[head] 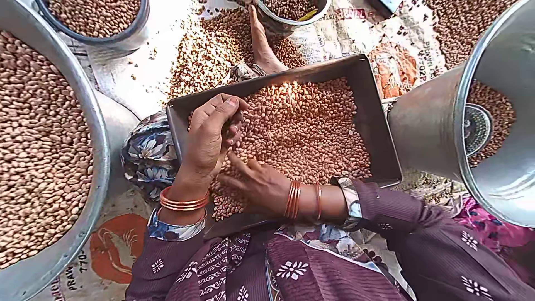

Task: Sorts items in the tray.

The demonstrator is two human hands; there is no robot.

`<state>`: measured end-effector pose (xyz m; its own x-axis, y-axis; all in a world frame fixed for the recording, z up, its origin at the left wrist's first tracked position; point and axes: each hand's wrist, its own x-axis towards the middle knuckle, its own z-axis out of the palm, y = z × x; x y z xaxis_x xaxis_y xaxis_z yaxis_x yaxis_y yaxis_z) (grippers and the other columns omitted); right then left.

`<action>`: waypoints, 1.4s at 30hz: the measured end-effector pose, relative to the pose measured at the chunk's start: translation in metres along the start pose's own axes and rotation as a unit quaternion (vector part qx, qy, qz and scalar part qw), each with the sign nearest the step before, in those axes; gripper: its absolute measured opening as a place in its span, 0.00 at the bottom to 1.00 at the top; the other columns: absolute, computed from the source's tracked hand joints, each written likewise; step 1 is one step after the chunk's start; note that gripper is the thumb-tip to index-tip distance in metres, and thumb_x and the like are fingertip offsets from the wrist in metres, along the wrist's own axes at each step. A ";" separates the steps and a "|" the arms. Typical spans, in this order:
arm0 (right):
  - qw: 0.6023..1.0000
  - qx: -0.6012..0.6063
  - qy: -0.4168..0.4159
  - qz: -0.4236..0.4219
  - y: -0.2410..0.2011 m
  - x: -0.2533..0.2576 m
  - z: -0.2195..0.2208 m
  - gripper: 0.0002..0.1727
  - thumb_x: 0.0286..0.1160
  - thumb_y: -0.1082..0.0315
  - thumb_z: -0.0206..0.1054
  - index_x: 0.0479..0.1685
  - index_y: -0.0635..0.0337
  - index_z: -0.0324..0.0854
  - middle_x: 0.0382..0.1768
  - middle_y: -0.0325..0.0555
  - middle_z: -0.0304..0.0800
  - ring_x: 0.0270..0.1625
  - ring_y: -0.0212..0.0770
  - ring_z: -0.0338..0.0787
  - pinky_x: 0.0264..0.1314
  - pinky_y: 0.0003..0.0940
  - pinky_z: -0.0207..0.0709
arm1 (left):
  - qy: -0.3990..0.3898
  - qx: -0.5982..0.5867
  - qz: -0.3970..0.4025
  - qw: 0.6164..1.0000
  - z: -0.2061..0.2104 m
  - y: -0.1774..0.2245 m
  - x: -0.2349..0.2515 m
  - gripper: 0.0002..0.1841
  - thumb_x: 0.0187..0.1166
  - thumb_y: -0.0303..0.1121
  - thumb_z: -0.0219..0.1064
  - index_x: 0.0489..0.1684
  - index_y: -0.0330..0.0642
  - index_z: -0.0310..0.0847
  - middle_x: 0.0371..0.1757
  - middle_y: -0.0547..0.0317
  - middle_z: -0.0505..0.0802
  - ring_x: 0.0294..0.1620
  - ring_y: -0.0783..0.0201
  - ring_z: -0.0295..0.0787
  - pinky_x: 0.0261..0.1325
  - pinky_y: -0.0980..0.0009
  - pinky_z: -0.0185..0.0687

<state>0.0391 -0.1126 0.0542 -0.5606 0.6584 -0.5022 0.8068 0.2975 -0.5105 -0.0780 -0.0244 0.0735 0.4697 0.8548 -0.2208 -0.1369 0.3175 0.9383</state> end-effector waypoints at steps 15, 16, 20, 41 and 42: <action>0.965 -0.108 0.071 0.227 0.110 -0.123 -0.027 0.21 0.60 0.78 0.79 0.56 0.56 0.88 0.56 0.64 0.83 0.52 0.68 0.88 0.40 0.59 0.84 | -0.079 0.500 0.091 0.858 -0.002 -0.039 0.015 0.07 0.84 0.31 0.67 0.44 0.39 0.89 0.34 0.55 0.85 0.28 0.64 0.76 0.35 0.65 0.74; 0.964 -0.101 0.098 0.224 0.115 -0.126 -0.034 0.20 0.61 0.79 0.78 0.56 0.58 0.88 0.52 0.64 0.85 0.45 0.66 0.90 0.39 0.59 0.84 | -0.090 0.518 0.108 0.844 0.000 -0.043 0.019 0.07 0.83 0.31 0.67 0.44 0.40 0.90 0.34 0.55 0.84 0.29 0.62 0.77 0.35 0.64 0.74; 0.957 -0.083 0.225 0.163 0.119 -0.134 -0.066 0.12 0.70 0.82 0.69 0.48 0.59 0.89 0.40 0.55 0.89 0.35 0.57 0.91 0.35 0.58 0.83 | -0.107 0.570 0.139 0.803 0.006 -0.052 0.029 0.10 0.84 0.30 0.64 0.51 0.37 0.89 0.40 0.47 0.86 0.35 0.50 0.86 0.39 0.53 0.83; 0.924 -0.041 0.138 0.354 0.167 -0.061 -0.112 0.36 0.80 0.35 0.62 0.73 0.56 0.79 0.69 0.69 0.78 0.61 0.70 0.87 0.57 0.70 0.78 | -0.105 0.570 0.170 0.797 0.013 -0.069 0.024 0.10 0.87 0.32 0.63 0.52 0.35 0.87 0.40 0.43 0.88 0.34 0.47 0.86 0.38 0.50 0.83; 0.926 -0.034 0.131 0.352 0.152 -0.055 -0.105 0.39 0.78 0.32 0.62 0.75 0.56 0.78 0.71 0.69 0.76 0.60 0.70 0.87 0.54 0.69 0.79 | -0.094 0.542 0.166 0.819 0.012 -0.066 0.023 0.10 0.86 0.31 0.63 0.52 0.37 0.87 0.36 0.48 0.86 0.28 0.54 0.79 0.33 0.57 0.78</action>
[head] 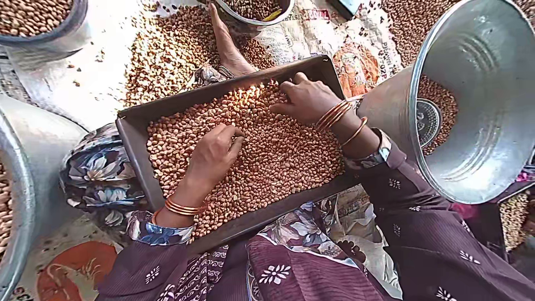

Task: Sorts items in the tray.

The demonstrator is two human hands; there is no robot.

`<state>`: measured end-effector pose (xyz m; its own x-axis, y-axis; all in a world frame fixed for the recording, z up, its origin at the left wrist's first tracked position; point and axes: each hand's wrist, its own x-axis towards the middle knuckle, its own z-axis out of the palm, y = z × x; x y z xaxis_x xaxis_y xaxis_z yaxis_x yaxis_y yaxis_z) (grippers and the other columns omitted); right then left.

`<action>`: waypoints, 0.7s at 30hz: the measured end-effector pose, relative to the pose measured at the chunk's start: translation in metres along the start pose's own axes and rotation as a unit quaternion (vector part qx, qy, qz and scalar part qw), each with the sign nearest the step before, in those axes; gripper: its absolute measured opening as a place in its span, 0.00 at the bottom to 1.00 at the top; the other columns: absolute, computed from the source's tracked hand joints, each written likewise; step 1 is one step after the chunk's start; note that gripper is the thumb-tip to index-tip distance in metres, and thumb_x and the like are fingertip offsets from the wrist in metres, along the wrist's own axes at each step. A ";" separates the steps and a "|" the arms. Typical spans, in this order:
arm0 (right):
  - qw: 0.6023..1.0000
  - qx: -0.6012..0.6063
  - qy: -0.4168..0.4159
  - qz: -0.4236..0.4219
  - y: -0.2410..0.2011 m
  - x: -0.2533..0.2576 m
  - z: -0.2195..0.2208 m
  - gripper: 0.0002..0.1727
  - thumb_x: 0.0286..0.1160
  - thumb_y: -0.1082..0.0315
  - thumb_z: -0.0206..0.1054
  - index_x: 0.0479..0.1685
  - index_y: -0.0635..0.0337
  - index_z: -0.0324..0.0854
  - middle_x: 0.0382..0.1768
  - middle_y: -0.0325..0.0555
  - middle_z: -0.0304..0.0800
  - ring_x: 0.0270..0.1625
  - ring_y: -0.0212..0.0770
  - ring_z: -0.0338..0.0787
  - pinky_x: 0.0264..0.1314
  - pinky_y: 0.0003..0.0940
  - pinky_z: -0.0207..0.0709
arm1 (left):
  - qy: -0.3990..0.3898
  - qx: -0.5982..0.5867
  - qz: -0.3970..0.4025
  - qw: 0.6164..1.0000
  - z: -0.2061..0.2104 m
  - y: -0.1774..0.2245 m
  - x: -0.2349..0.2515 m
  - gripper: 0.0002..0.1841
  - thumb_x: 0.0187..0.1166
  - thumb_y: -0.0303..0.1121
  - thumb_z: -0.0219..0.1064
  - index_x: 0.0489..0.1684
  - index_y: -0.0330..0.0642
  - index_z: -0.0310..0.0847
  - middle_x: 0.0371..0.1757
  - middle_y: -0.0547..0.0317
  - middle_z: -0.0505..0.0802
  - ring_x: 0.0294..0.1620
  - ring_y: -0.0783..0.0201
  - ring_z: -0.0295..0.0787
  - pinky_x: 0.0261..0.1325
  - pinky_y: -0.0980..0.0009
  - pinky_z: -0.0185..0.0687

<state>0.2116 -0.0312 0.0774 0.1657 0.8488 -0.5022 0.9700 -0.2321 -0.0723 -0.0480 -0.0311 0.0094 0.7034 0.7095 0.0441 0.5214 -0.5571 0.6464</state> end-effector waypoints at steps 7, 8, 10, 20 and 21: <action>0.978 0.022 -0.057 -0.199 -0.084 -0.061 0.062 0.33 0.76 0.46 0.72 0.78 0.52 0.76 0.72 0.62 0.76 0.64 0.67 0.83 0.46 0.61 0.83 | 0.107 -0.446 -0.158 0.875 -0.038 -0.006 -0.003 0.10 0.91 0.36 0.49 0.44 0.58 0.77 0.21 0.79 0.73 0.14 0.83 0.62 0.18 0.88 0.58; 0.967 0.019 -0.089 -0.238 -0.094 -0.068 0.064 0.30 0.78 0.49 0.71 0.77 0.51 0.77 0.72 0.61 0.76 0.63 0.66 0.83 0.45 0.59 0.82 | 0.119 -0.494 -0.173 0.844 -0.044 -0.008 -0.001 0.11 0.91 0.38 0.48 0.41 0.61 0.76 0.22 0.81 0.74 0.15 0.84 0.63 0.20 0.88 0.59; 0.936 0.014 -0.139 -0.323 -0.116 -0.079 0.061 0.24 0.80 0.57 0.69 0.71 0.57 0.80 0.72 0.59 0.77 0.62 0.64 0.84 0.43 0.57 0.82 | 0.142 -0.550 -0.195 0.800 -0.052 -0.011 0.003 0.12 0.90 0.38 0.46 0.36 0.63 0.73 0.23 0.82 0.75 0.18 0.84 0.66 0.21 0.89 0.62; 0.867 -0.045 -0.077 -0.490 -0.182 -0.066 0.090 0.20 0.83 0.72 0.62 0.71 0.49 0.85 0.84 0.49 0.73 0.87 0.65 0.63 0.78 0.80 0.50 | 0.120 -0.619 -0.209 0.747 -0.064 0.008 0.000 0.18 0.92 0.40 0.38 0.35 0.59 0.74 0.28 0.76 0.78 0.20 0.81 0.68 0.22 0.88 0.60; 0.879 -0.055 -0.074 -0.469 -0.176 -0.059 0.087 0.19 0.83 0.69 0.64 0.69 0.48 0.85 0.84 0.46 0.73 0.86 0.64 0.64 0.76 0.80 0.50 | 0.117 -0.617 -0.209 0.750 -0.062 0.007 0.001 0.18 0.92 0.40 0.39 0.34 0.58 0.75 0.28 0.76 0.79 0.20 0.81 0.68 0.22 0.87 0.60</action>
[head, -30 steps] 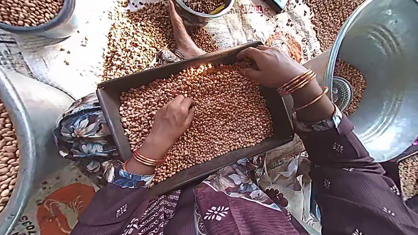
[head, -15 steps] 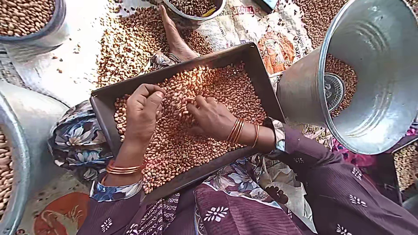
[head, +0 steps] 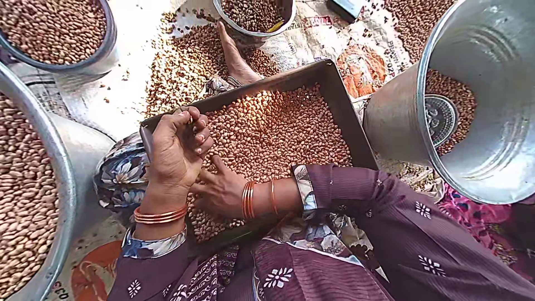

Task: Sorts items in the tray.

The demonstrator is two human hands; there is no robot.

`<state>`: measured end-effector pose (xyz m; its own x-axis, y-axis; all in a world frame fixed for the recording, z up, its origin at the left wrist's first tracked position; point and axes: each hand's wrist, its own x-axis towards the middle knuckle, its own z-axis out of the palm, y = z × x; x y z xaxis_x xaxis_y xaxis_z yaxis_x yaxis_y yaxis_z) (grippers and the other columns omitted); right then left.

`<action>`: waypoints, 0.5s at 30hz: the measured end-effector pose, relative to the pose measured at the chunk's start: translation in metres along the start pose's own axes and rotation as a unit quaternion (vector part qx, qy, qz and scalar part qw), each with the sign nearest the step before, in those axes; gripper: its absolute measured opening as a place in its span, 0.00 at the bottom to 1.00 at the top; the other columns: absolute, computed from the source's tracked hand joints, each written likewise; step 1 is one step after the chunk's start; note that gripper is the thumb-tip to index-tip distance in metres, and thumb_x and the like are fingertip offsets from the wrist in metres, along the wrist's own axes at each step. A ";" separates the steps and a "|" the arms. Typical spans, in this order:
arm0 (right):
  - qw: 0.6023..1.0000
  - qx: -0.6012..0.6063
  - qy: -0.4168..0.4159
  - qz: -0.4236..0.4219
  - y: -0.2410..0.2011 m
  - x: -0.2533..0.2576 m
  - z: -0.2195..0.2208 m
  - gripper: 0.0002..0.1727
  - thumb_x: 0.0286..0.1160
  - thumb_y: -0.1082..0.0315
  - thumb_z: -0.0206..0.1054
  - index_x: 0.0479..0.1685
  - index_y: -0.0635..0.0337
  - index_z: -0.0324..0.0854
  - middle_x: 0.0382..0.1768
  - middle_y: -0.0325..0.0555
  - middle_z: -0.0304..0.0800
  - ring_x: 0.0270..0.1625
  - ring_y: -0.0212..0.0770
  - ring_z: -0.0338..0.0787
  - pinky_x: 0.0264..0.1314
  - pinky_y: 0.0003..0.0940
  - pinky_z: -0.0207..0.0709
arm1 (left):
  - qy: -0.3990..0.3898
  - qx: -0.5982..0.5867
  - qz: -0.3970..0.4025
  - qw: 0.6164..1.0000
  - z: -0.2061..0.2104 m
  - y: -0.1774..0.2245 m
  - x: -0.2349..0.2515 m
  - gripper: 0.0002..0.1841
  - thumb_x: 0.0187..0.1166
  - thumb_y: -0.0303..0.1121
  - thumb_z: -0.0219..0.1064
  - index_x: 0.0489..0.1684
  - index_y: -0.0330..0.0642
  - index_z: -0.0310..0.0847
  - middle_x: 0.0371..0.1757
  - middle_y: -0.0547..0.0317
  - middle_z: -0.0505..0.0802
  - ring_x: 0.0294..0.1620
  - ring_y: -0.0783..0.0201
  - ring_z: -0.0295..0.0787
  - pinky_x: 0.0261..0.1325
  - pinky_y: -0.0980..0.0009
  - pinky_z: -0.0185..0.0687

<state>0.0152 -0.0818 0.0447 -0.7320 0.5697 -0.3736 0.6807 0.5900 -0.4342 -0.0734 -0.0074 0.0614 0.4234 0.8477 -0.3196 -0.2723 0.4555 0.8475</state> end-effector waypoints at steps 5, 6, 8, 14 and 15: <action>0.989 -0.042 -0.030 0.138 0.033 -0.035 -0.009 0.23 0.68 0.64 0.77 0.66 0.46 0.87 0.84 0.50 0.71 0.85 0.70 0.64 0.60 0.83 0.64 | 0.000 0.053 -0.001 0.999 -0.001 -0.005 0.003 0.17 0.91 0.38 0.42 0.35 0.59 0.77 0.29 0.76 0.81 0.20 0.82 0.69 0.22 0.88 0.62; 0.985 -0.039 -0.037 0.163 0.038 -0.046 -0.010 0.23 0.68 0.62 0.77 0.66 0.46 0.87 0.83 0.51 0.71 0.84 0.69 0.65 0.58 0.78 0.70 | 0.000 0.058 -0.005 0.998 -0.003 -0.006 0.002 0.17 0.91 0.39 0.42 0.35 0.60 0.77 0.30 0.77 0.81 0.20 0.82 0.69 0.21 0.88 0.61; 0.977 -0.011 -0.051 0.205 0.047 -0.070 -0.014 0.23 0.70 0.63 0.76 0.67 0.46 0.86 0.80 0.52 0.71 0.80 0.69 0.69 0.53 0.68 0.76 | 0.000 0.055 -0.013 0.998 -0.010 -0.010 0.002 0.17 0.91 0.39 0.42 0.36 0.59 0.77 0.30 0.75 0.81 0.18 0.82 0.68 0.21 0.88 0.60; 0.980 0.069 -0.038 0.182 0.097 -0.137 -0.037 0.09 0.71 0.72 0.72 0.48 0.53 0.91 0.48 0.50 0.91 0.50 0.52 0.91 0.49 0.54 0.84 | -0.028 0.061 -0.030 0.997 -0.008 -0.016 0.008 0.22 0.94 0.45 0.42 0.22 0.60 0.71 0.23 0.76 0.77 0.16 0.80 0.64 0.19 0.86 0.56; 0.980 0.063 -0.005 0.189 0.102 -0.146 -0.045 0.10 0.72 0.75 0.70 0.46 0.52 0.91 0.46 0.47 0.91 0.47 0.50 0.92 0.47 0.53 0.84 | -0.033 0.066 -0.029 0.997 -0.004 -0.016 0.009 0.23 0.94 0.46 0.43 0.20 0.60 0.70 0.22 0.76 0.76 0.16 0.80 0.64 0.19 0.86 0.56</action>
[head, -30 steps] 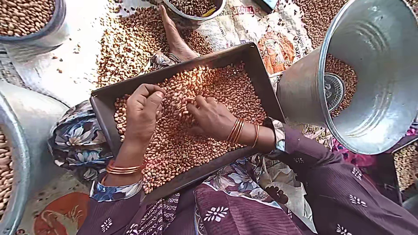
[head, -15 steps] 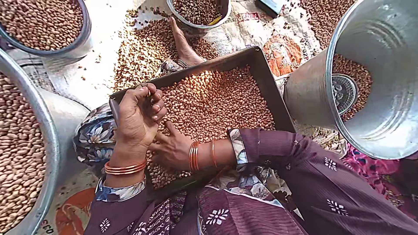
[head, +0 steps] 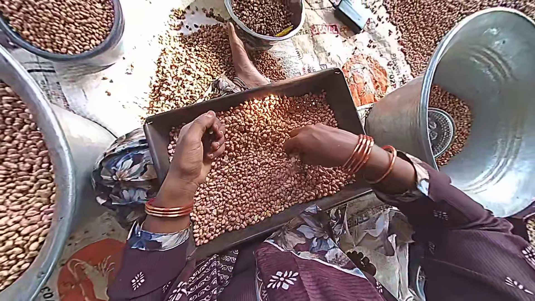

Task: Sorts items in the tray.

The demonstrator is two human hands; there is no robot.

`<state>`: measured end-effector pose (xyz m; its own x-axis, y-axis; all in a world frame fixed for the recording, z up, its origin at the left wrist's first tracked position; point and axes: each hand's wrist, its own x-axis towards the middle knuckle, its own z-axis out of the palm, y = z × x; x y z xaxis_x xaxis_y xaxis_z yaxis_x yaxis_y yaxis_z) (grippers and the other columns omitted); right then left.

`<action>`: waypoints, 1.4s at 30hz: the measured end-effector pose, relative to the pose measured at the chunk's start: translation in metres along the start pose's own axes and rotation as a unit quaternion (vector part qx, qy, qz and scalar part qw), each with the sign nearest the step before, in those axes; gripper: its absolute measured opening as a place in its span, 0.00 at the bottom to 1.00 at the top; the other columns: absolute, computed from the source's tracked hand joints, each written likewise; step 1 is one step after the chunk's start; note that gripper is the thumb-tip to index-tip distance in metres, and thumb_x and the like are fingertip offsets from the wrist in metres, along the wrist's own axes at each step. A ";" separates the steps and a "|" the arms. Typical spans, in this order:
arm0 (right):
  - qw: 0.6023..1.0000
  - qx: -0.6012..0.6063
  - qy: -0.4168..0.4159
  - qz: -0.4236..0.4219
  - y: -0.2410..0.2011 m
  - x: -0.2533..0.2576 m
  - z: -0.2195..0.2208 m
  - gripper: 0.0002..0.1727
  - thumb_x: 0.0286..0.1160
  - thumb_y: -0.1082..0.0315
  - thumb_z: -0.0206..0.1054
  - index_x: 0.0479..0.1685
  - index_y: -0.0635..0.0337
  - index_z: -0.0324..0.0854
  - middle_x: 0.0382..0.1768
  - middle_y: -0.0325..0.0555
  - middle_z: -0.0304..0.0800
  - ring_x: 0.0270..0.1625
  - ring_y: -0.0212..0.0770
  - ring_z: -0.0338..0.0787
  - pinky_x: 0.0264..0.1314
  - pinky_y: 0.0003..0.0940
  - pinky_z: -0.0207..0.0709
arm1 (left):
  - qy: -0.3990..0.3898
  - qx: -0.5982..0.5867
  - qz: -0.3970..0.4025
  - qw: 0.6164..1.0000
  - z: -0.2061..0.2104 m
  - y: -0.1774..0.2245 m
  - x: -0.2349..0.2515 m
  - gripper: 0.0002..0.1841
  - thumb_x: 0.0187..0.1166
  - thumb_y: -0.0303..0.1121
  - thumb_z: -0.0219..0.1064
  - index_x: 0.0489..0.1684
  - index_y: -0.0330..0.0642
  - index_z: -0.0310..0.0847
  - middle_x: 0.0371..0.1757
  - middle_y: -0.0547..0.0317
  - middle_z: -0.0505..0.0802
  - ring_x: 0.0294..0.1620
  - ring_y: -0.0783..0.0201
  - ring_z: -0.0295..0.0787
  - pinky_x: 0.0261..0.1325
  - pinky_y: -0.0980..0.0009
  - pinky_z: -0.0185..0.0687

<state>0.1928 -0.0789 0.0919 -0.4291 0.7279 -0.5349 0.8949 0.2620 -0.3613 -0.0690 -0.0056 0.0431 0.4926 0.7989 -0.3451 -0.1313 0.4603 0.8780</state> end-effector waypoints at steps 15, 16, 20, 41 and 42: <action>0.951 -0.108 0.275 0.094 0.044 0.072 -0.006 0.10 0.83 0.66 0.62 0.43 0.61 0.87 0.43 0.57 0.92 0.45 0.61 0.93 0.38 0.59 0.81 | -0.056 0.078 -0.093 0.991 0.017 -0.017 0.004 0.19 0.96 0.43 0.46 0.38 0.49 0.81 0.17 0.72 0.74 0.10 0.81 0.57 0.13 0.88 0.53; 0.953 -0.108 0.264 0.102 0.043 0.070 -0.007 0.10 0.83 0.66 0.62 0.43 0.61 0.87 0.43 0.58 0.92 0.46 0.62 0.93 0.38 0.59 0.81 | -0.053 0.079 -0.099 0.991 0.017 -0.019 0.005 0.19 0.96 0.43 0.46 0.39 0.48 0.81 0.17 0.72 0.74 0.10 0.81 0.57 0.13 0.88 0.52; 0.964 -0.017 0.258 0.063 0.034 0.045 -0.023 0.11 0.80 0.62 0.64 0.46 0.57 0.89 0.40 0.52 0.93 0.42 0.56 0.93 0.39 0.59 0.80 | -0.049 0.100 -0.104 0.988 0.020 -0.022 0.008 0.21 0.96 0.46 0.44 0.45 0.49 0.83 0.20 0.72 0.78 0.10 0.81 0.57 0.12 0.87 0.50; 0.972 0.000 0.117 0.205 -0.060 0.074 0.032 0.44 0.80 0.40 0.66 0.85 0.66 0.65 0.72 0.67 0.75 0.64 0.64 0.86 0.48 0.53 0.86 | 0.026 0.053 0.051 0.997 0.015 -0.018 0.002 0.21 0.95 0.49 0.46 0.31 0.55 0.79 0.16 0.72 0.71 0.08 0.78 0.54 0.11 0.85 0.50; 0.980 -0.001 0.109 0.169 -0.070 0.076 0.038 0.39 0.81 0.47 0.67 0.85 0.64 0.67 0.71 0.65 0.76 0.63 0.63 0.86 0.46 0.51 0.86 | 0.030 0.059 0.061 0.996 0.015 -0.018 0.003 0.21 0.95 0.48 0.46 0.31 0.55 0.80 0.16 0.73 0.72 0.08 0.79 0.54 0.12 0.85 0.50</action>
<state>0.0929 -0.0662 0.0478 -0.0716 0.8908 -0.4488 0.9816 -0.0168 -0.1900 -0.0523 -0.0172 0.0315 0.4263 0.8696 -0.2491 -0.0839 0.3122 0.9463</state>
